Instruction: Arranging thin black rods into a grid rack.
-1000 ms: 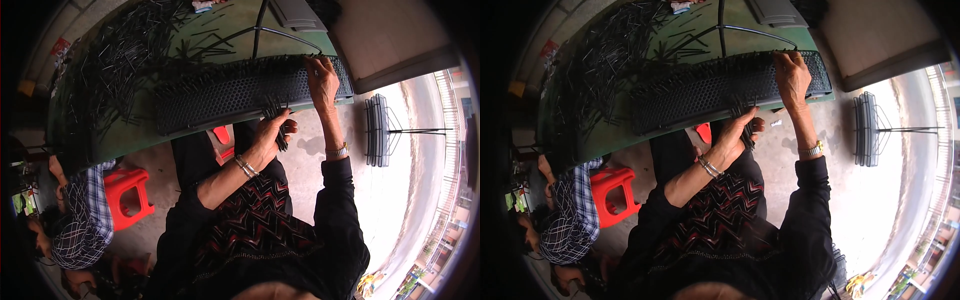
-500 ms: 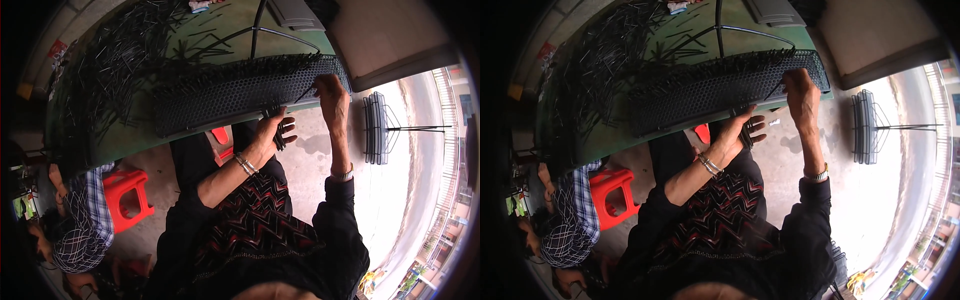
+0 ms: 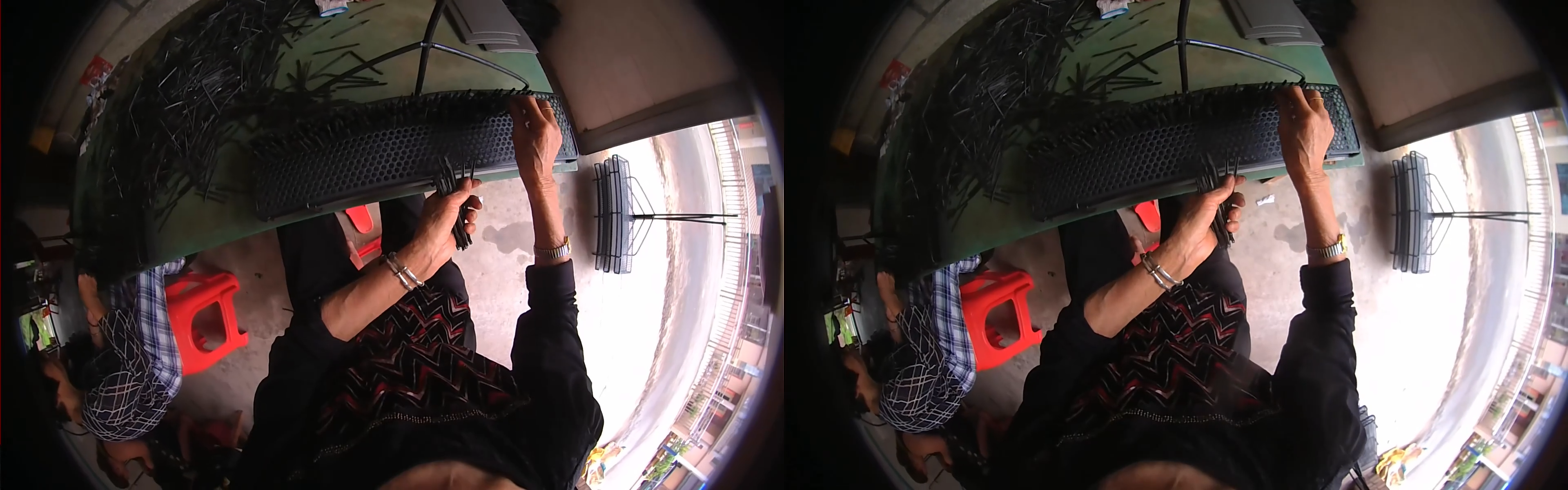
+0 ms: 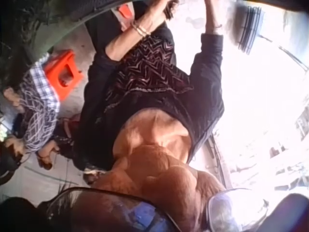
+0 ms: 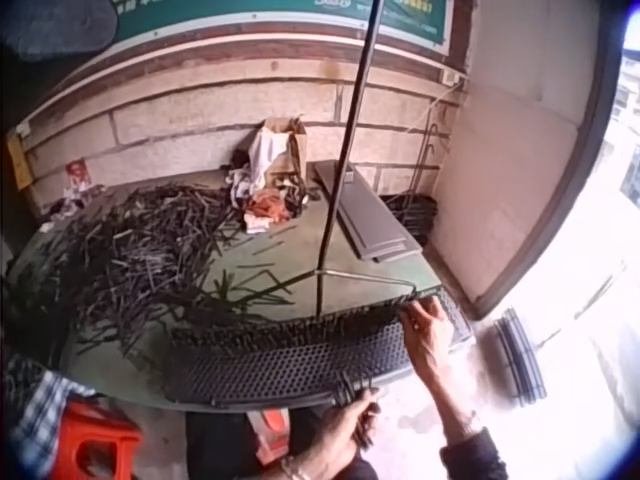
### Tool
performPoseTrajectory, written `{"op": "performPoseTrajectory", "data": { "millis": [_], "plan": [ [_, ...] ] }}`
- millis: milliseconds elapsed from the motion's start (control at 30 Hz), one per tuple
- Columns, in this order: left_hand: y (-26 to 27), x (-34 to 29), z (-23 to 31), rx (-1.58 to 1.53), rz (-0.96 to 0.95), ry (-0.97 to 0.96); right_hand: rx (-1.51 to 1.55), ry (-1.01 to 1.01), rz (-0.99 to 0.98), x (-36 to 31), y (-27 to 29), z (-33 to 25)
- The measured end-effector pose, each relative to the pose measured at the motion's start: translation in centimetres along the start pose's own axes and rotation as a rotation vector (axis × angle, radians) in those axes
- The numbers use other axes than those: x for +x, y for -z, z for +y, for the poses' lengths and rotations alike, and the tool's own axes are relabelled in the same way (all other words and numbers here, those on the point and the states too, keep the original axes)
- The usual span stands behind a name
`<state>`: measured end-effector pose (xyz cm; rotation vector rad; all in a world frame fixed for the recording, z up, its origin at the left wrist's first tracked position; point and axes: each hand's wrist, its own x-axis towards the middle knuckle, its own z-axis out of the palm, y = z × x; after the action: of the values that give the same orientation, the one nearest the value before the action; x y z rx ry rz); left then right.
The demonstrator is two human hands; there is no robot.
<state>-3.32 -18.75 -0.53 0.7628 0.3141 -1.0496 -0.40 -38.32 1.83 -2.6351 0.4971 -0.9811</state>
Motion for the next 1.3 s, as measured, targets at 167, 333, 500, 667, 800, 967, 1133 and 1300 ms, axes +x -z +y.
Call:
{"op": "performPoseTrajectory", "data": {
  "millis": [167, 333, 500, 667, 800, 967, 1133, 1300],
  "plan": [
    [-0.4, 0.0, 0.0, 0.007, -0.017, -0.021, -0.19, 0.111, -0.033, -0.5, 1.0, -0.1],
    [-0.2, 0.0, 0.3, 0.072, -0.026, -0.028, 0.333, -0.254, -0.555, -2.9, 3.9, -1.8],
    [-0.6, -0.1, 0.2, 0.088, -0.013, 0.006, 0.59, -0.407, -0.478, -4.2, 5.2, -2.5],
    [0.6, 1.1, -0.9, -0.027, 0.018, 0.08, 0.309, -0.363, 0.016, -0.5, 4.8, 0.3],
    [0.3, 0.8, -1.4, -0.102, 0.056, 0.019, 0.204, -0.219, 0.171, 1.3, 2.5, 2.9],
    [0.0, 0.1, -0.9, -0.012, 0.053, 0.029, 0.177, -0.143, 0.149, 1.7, -0.2, 4.4],
    [-0.9, 0.0, -0.4, 0.024, 0.01, 0.005, -0.079, -0.004, 0.007, 1.6, -0.5, 3.8],
    [-1.4, 0.4, 0.2, 0.07, -0.01, -0.017, -0.259, -0.017, 0.032, 0.7, 1.6, 1.8]
  ]
}}
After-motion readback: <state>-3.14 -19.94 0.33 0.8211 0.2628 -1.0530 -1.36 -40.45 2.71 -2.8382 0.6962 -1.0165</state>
